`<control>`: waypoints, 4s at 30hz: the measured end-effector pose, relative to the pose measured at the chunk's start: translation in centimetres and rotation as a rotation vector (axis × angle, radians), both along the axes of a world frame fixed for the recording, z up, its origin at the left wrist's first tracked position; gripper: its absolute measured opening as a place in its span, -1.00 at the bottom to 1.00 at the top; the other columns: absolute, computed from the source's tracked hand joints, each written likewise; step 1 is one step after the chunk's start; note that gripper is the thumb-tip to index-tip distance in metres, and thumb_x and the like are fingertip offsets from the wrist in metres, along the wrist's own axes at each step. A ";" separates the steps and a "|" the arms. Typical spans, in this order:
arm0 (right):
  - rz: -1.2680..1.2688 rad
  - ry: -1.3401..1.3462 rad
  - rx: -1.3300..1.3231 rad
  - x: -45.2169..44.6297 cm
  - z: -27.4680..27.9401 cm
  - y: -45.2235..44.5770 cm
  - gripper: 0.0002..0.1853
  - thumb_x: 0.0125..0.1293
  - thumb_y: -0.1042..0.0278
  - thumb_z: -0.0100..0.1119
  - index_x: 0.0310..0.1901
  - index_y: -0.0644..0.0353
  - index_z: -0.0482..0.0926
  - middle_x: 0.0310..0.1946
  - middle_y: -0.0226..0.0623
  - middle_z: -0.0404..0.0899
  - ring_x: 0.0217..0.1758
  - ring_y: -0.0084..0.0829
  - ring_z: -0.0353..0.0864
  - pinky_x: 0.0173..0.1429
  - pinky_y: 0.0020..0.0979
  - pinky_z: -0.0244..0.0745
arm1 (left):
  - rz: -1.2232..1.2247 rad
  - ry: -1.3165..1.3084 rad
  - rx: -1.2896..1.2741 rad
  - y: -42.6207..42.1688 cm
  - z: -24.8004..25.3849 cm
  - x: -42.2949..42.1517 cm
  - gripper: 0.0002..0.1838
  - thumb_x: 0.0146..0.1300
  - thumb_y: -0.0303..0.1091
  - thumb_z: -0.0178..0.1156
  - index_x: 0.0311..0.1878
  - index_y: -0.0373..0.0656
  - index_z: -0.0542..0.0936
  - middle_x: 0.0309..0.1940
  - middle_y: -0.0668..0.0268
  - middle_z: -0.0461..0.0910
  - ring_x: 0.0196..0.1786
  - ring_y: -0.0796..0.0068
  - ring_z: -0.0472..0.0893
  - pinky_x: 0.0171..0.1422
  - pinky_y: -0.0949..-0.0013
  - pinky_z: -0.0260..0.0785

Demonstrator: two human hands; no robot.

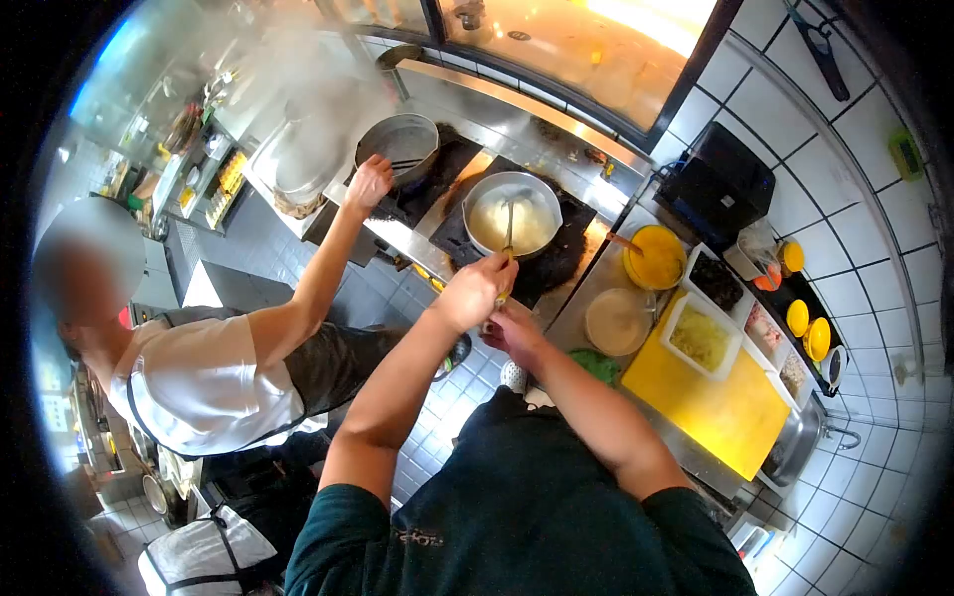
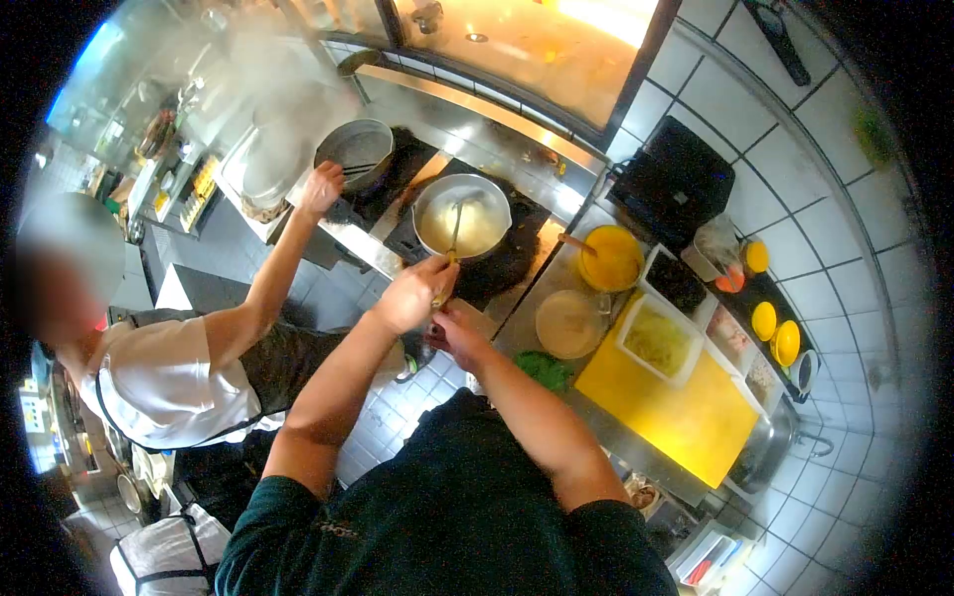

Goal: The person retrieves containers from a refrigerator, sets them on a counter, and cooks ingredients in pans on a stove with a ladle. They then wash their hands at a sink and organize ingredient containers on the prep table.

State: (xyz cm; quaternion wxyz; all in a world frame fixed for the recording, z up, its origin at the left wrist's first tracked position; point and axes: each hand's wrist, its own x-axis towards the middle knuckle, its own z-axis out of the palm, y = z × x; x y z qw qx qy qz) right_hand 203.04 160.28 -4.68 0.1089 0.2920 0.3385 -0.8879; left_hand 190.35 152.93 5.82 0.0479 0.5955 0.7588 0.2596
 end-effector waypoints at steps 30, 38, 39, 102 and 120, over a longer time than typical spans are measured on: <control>0.087 -0.093 0.444 2.1 -2.3 1.8 -0.67 0.54 -0.01 0.01 0.11 0.01 0.49 -0.46 -0.38 0.52 -0.57 -0.55 0.44 -0.50 -0.45 0.36 | 0.005 -0.061 0.113 -4.5 4.1 2.0 -0.65 0.15 -0.59 0.32 0.04 -0.30 0.64 -0.05 -0.03 0.66 -0.04 -0.04 0.70 0.04 0.15 0.60; 0.090 -0.132 0.462 2.2 -0.3 1.8 -0.69 0.55 -0.01 0.00 -0.14 0.08 0.47 -0.43 -0.39 0.53 -0.52 -0.54 0.45 -0.48 -0.44 0.33 | 0.629 -1.055 0.521 -4.4 -1.5 -0.3 -0.78 0.51 -0.42 0.12 0.00 -0.40 0.64 -0.17 0.13 0.72 -0.15 0.36 0.76 -0.05 0.34 0.65; 0.096 -0.136 0.458 2.1 -0.3 1.9 -0.69 0.55 -0.01 0.00 -0.14 0.08 0.47 -0.43 -0.39 0.53 -0.52 -0.54 0.44 -0.48 -0.44 0.33 | 0.660 -1.076 0.571 -4.1 -2.3 -0.7 -0.78 0.52 -0.42 0.12 0.00 -0.40 0.64 -0.18 0.14 0.72 -0.14 0.35 0.76 -0.05 0.34 0.65; 0.083 -0.157 0.485 2.1 -0.4 3.3 -0.65 0.53 -0.01 0.05 -0.18 0.15 0.48 -0.46 -0.35 0.51 -0.54 -0.51 0.44 -0.51 -0.39 0.31 | 0.699 -1.001 0.737 -2.9 -6.9 -3.4 -0.70 0.50 -0.37 0.16 0.08 -0.47 0.59 -0.05 0.02 0.69 0.01 0.13 0.74 0.17 0.21 0.61; 0.057 -0.235 0.498 2.1 0.9 3.3 -0.70 0.56 0.05 0.05 -0.14 0.13 0.55 -0.43 -0.37 0.59 -0.50 -0.55 0.48 -0.45 -0.48 0.36 | -0.168 0.025 -0.013 -3.9 5.0 2.3 -0.57 0.11 -0.51 0.28 0.12 -0.25 0.62 0.12 -0.05 0.59 0.02 -0.02 0.70 0.05 0.11 0.63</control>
